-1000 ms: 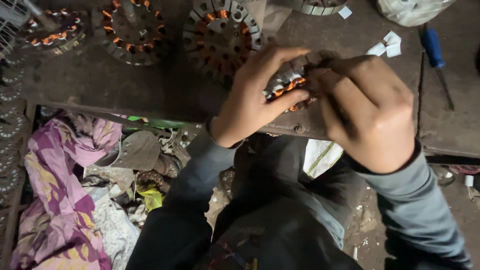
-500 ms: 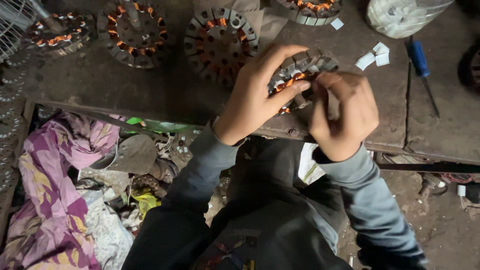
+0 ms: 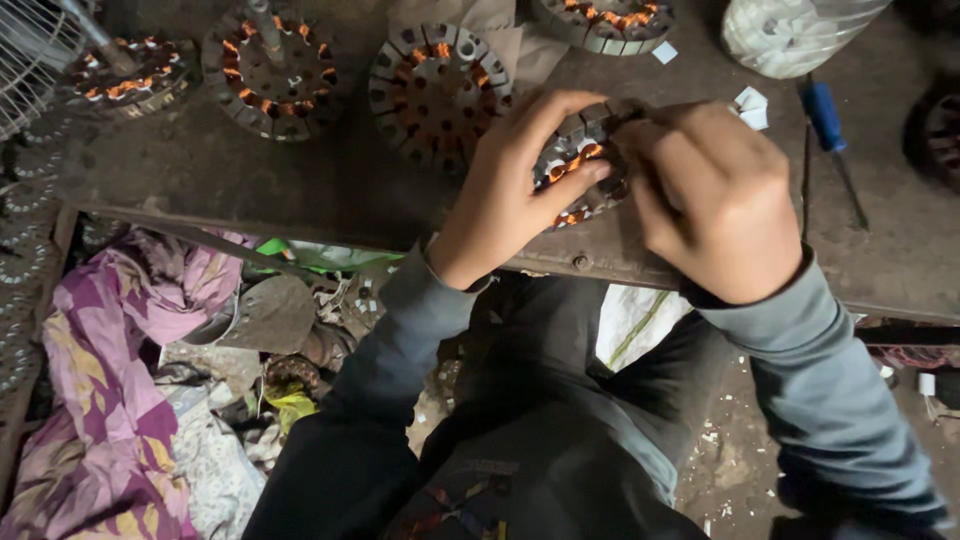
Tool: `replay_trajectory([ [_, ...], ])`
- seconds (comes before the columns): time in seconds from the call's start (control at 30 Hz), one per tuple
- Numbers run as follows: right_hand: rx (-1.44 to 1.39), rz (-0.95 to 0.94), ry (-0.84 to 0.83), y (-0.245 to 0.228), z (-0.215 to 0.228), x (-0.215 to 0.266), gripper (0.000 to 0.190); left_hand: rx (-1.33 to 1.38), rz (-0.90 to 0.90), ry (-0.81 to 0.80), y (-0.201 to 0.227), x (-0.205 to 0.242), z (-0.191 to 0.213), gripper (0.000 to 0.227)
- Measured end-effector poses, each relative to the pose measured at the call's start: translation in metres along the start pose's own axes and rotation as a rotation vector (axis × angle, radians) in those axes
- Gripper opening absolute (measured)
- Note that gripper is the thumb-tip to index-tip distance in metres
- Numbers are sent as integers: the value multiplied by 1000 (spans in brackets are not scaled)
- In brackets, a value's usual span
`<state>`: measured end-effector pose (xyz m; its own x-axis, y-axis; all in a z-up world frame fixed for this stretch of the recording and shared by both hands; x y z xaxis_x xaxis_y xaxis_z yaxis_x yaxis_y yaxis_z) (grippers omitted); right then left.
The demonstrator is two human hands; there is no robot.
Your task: The person inserts small white insulating pieces into the slots of a circular stator core with copper windings. They use a screwdriver to push the pieces into place and adjust the windings, repeating the process for multiple slots.
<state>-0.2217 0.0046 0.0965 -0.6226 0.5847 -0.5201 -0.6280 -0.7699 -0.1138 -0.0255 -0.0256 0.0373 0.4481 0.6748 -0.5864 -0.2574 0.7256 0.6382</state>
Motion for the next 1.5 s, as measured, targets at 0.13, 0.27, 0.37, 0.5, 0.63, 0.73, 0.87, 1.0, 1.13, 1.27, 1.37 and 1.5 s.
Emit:
replay_trajectory([
  [0.13,206,171,-43,-2,5,-9,41,27,15,-10,2,0,2,45],
  [0.27,179,233,25,3,3,0,38,30,-7,-39,6,-1,-2,46],
  [0.37,158,217,119,10,-11,17,34,-22,-12,-45,8,0,-4,45],
  [0.5,-491,-200,396,3,-48,38,26,9,4,-12,4,-6,-4,43],
  [0.63,-474,-381,452,-3,-65,44,15,47,-8,-21,3,-6,-2,39],
  [0.73,-247,-371,429,-7,-67,43,11,26,5,-7,6,-5,-5,38],
  [0.87,-139,-273,397,-8,-58,34,20,-12,30,-10,9,-5,-6,41],
  [1.0,-198,-288,311,-6,-36,29,14,16,6,3,6,-7,-7,41],
  [1.13,-126,-232,188,-4,-18,21,13,-14,24,-4,9,-3,-6,42],
  [1.27,188,-20,17,5,-3,14,29,-34,9,-7,12,-5,-7,42],
  [1.37,320,90,-14,13,-5,15,34,-67,9,4,15,-4,-8,42],
  [1.5,330,102,76,19,-17,27,36,-77,58,13,16,-3,-13,40],
])
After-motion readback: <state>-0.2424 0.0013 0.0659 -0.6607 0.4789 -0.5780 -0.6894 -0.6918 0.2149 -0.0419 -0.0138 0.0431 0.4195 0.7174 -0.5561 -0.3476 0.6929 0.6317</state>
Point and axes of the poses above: each hand's wrist, its own x-axis away from the middle knuckle, its own z-axis out of the back of the hand, y = z × x, the point moved 1 cm from there along -x, towards the middle knuckle, and after that the axes turned 10 degrees about -y, right-handed, at the moved point
